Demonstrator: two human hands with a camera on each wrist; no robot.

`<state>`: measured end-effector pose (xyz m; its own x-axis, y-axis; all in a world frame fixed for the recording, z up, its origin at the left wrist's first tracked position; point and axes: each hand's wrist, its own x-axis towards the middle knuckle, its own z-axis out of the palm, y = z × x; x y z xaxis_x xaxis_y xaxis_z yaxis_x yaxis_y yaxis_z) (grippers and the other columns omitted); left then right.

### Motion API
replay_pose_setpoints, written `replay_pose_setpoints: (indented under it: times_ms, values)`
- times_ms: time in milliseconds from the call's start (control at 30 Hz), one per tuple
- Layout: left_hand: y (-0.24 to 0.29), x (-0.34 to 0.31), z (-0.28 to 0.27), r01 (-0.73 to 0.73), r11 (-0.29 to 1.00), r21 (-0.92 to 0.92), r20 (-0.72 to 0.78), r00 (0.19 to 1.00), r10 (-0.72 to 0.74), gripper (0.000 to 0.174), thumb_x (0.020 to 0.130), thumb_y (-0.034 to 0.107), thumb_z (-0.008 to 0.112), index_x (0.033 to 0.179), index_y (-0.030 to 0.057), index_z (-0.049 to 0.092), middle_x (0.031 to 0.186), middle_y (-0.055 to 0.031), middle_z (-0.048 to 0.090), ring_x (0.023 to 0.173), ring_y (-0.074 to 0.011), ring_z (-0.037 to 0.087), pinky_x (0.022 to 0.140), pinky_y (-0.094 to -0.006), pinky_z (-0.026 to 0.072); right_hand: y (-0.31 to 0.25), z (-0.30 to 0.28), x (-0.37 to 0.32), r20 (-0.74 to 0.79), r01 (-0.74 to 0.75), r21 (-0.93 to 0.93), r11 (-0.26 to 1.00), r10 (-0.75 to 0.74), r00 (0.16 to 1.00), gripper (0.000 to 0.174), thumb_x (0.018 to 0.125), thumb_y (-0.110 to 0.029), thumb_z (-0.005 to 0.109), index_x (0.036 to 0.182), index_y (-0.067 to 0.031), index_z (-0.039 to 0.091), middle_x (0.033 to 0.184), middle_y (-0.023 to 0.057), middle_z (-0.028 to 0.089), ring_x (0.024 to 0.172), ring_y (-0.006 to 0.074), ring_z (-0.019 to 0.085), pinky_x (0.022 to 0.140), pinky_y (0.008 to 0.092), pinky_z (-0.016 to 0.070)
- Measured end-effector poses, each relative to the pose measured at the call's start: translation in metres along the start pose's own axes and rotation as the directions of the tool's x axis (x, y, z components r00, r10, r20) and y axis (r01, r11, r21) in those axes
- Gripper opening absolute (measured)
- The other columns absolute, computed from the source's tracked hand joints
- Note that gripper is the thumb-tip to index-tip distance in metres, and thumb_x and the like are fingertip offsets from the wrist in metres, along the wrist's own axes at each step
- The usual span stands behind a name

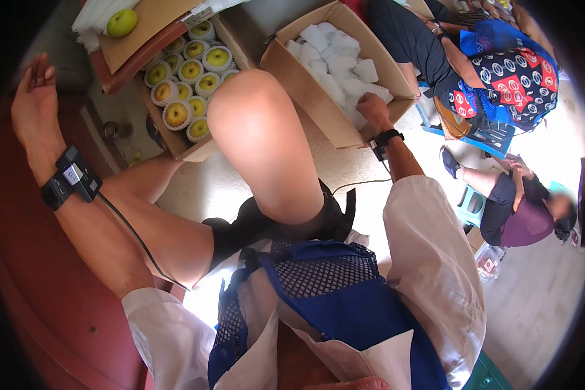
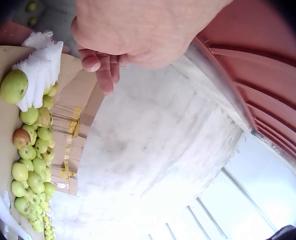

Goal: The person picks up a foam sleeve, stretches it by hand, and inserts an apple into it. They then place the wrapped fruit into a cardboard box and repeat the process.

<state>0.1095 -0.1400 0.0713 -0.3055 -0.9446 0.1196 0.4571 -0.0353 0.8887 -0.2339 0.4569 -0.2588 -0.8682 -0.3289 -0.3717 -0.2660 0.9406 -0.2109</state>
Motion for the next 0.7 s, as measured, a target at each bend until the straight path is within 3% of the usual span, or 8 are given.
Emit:
replay_pose_setpoints:
  times_ms: [300,400,500,600,700]
  values:
    - [-0.002,0.014,-0.011,0.012,1.0,0.002,0.033,0.999,-0.012,0.014,0.102,0.0,0.048,0.112,-0.007,0.054,0.115,-0.0222,0.061,0.108,-0.0312,0.061,0.082,-0.0386,0.0484,-0.044,-0.01,-0.03,0.095,0.131,0.074,0.989,-0.138,0.986,0.051,0.072,-0.031,0.076,0.117,-0.0091,0.067,0.103,0.0142,0.071,0.1,0.0313,0.067,0.089,0.039,0.0509]
    - [-0.001,0.008,-0.008,0.005,1.0,0.003,-0.001,1.0,-0.005,0.014,0.101,0.0,0.05,0.112,-0.0066,0.054,0.114,-0.0217,0.062,0.108,-0.0312,0.062,0.082,-0.0385,0.0485,-0.051,-0.009,-0.028,-0.007,0.166,0.095,0.982,-0.166,0.986,0.047,0.077,-0.028,0.073,0.119,-0.0088,0.067,0.108,0.0161,0.07,0.104,0.0327,0.066,0.091,0.0402,0.0505]
    - [-0.002,0.015,-0.011,0.02,1.0,-0.018,0.01,1.0,-0.02,0.013,0.101,0.0,0.051,0.112,-0.006,0.055,0.114,-0.0211,0.063,0.108,-0.031,0.062,0.082,-0.0385,0.0489,-0.053,0.002,-0.008,-0.217,0.105,0.232,0.967,-0.054,0.975,0.037,0.085,-0.023,0.064,0.119,-0.0083,0.068,0.114,0.0184,0.07,0.109,0.0349,0.065,0.094,0.0413,0.0499]
    - [-0.003,0.016,-0.015,0.02,1.0,-0.021,0.028,0.999,-0.02,0.014,0.1,0.0,0.052,0.113,-0.0057,0.054,0.114,-0.0204,0.063,0.108,-0.0307,0.062,0.082,-0.0387,0.049,-0.056,0.002,0.001,-0.257,0.211,0.377,0.902,-0.117,0.959,0.033,0.088,-0.018,0.055,0.116,-0.007,0.07,0.117,0.0206,0.069,0.113,0.0372,0.064,0.096,0.0423,0.0491]
    - [-0.003,0.016,-0.015,0.021,0.999,-0.034,0.015,1.0,-0.02,0.013,0.1,-0.001,0.052,0.112,-0.0056,0.055,0.115,-0.0198,0.063,0.108,-0.0301,0.062,0.082,-0.0382,0.0492,-0.068,0.001,0.009,-0.235,0.3,0.375,0.877,-0.223,0.946,0.033,0.089,-0.017,0.052,0.114,-0.0064,0.071,0.117,0.021,0.07,0.113,0.038,0.064,0.098,0.0418,0.0487]
